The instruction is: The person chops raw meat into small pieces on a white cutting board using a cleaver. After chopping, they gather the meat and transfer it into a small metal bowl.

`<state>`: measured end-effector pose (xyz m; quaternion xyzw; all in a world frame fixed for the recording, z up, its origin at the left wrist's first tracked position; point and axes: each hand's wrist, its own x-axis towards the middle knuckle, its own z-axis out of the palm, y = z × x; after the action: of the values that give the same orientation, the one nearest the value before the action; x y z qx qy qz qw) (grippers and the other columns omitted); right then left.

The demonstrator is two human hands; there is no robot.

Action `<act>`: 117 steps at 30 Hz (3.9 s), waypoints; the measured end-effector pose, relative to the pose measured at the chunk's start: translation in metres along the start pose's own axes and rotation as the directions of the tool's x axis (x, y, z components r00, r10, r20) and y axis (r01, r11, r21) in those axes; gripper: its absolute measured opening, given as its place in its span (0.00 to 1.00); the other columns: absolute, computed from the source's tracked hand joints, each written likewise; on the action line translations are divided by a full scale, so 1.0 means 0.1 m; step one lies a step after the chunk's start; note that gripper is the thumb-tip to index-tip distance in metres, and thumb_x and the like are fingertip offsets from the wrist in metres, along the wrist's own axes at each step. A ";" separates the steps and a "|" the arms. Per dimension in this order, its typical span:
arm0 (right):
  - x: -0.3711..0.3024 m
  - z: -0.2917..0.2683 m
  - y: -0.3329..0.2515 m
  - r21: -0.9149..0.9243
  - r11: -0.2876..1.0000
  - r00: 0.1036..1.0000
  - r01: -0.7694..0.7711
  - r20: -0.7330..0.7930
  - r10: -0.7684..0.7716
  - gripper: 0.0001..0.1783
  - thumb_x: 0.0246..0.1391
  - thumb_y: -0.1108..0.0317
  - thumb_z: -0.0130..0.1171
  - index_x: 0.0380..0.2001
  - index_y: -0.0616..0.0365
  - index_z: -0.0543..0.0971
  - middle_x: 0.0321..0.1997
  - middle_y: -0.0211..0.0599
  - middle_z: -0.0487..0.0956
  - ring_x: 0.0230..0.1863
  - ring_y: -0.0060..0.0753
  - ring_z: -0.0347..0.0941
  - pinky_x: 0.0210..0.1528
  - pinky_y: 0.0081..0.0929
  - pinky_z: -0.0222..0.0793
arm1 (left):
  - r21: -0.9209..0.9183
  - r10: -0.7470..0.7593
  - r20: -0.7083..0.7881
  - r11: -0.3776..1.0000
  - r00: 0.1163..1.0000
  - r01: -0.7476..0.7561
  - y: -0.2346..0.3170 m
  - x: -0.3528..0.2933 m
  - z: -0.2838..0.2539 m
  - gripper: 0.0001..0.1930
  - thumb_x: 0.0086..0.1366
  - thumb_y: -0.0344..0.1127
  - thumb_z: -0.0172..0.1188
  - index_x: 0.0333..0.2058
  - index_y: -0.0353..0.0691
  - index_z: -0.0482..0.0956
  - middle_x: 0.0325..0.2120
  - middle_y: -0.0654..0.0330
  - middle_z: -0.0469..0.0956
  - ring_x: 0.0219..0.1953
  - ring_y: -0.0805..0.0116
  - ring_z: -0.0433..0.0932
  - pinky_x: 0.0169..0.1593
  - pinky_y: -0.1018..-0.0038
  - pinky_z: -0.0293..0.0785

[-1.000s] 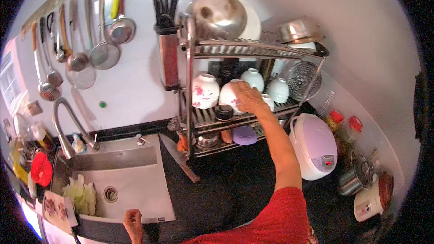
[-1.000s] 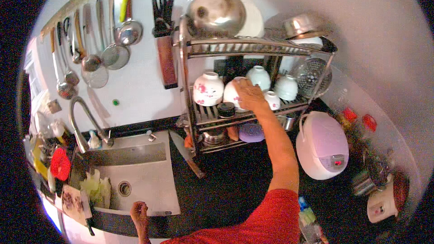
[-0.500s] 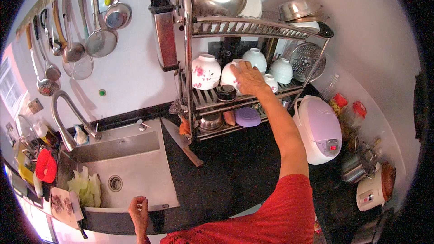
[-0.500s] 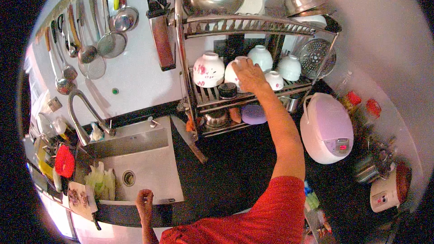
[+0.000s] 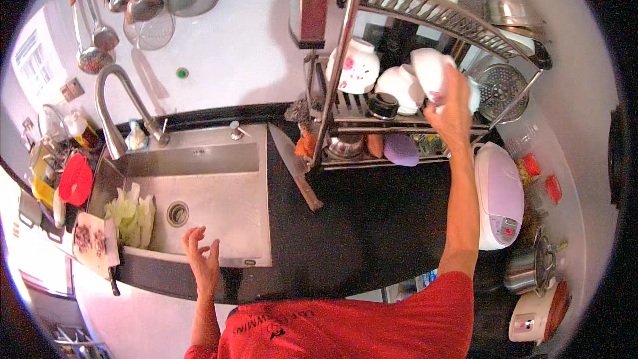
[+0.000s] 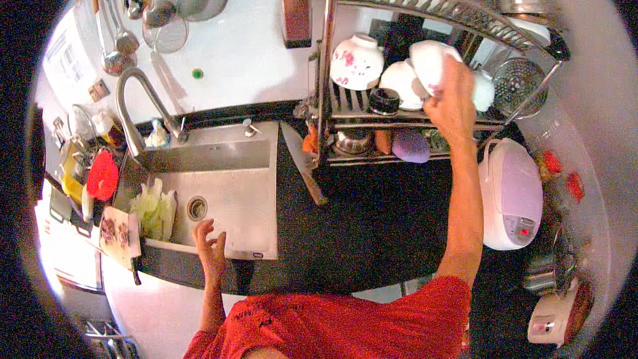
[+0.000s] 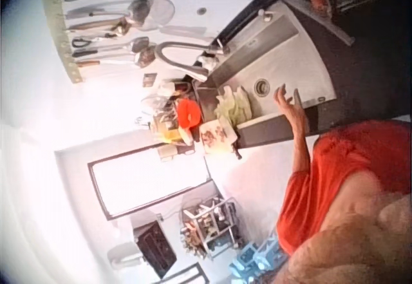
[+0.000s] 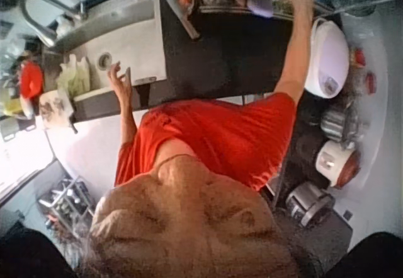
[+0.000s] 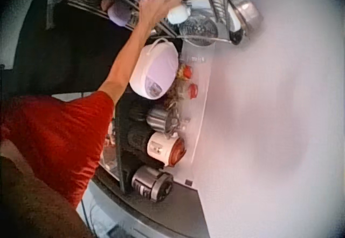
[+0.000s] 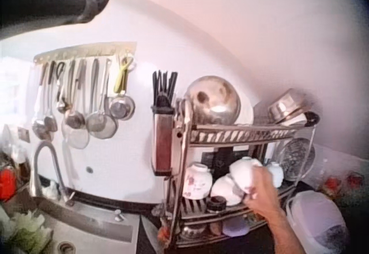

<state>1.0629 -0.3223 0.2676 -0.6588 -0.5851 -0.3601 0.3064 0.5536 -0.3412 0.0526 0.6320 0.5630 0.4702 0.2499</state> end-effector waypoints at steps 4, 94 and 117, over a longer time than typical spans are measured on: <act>-0.62 -0.42 -0.23 0.575 0.758 0.928 -0.306 0.003 0.373 0.47 0.35 0.82 0.53 0.65 0.54 0.53 0.65 0.43 0.56 0.64 0.42 0.56 0.60 0.38 0.63 | -0.036 -0.144 0.085 0.988 0.986 0.147 -0.30 0.05 -0.02 0.08 0.59 0.30 0.60 0.38 0.39 0.79 0.34 0.61 0.78 0.37 0.71 0.75 0.38 0.75 0.71; -1.25 1.86 -0.69 -0.168 0.961 0.774 0.221 0.630 -0.068 0.29 0.48 0.60 0.54 0.57 0.44 0.66 0.63 0.52 0.59 0.62 0.64 0.53 0.54 0.76 0.45 | -0.061 -0.176 0.116 0.981 0.978 0.184 -0.15 -0.06 0.00 0.07 0.58 0.29 0.59 0.36 0.40 0.78 0.34 0.62 0.76 0.35 0.72 0.75 0.36 0.75 0.71; -1.49 2.59 0.73 -0.348 0.933 0.600 -0.092 0.729 0.331 0.22 0.52 0.52 0.53 0.47 0.52 0.77 0.49 0.49 0.76 0.48 0.59 0.72 0.50 0.52 0.67 | -0.024 -0.100 0.099 0.994 0.990 0.103 -0.12 0.01 0.04 0.07 0.59 0.30 0.60 0.37 0.41 0.78 0.34 0.58 0.75 0.34 0.66 0.78 0.34 0.72 0.76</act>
<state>1.1572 -0.1997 0.0015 -0.8497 -0.5205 -0.0786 -0.0297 0.5511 -0.3363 0.0408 0.6211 0.5747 0.4335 0.3100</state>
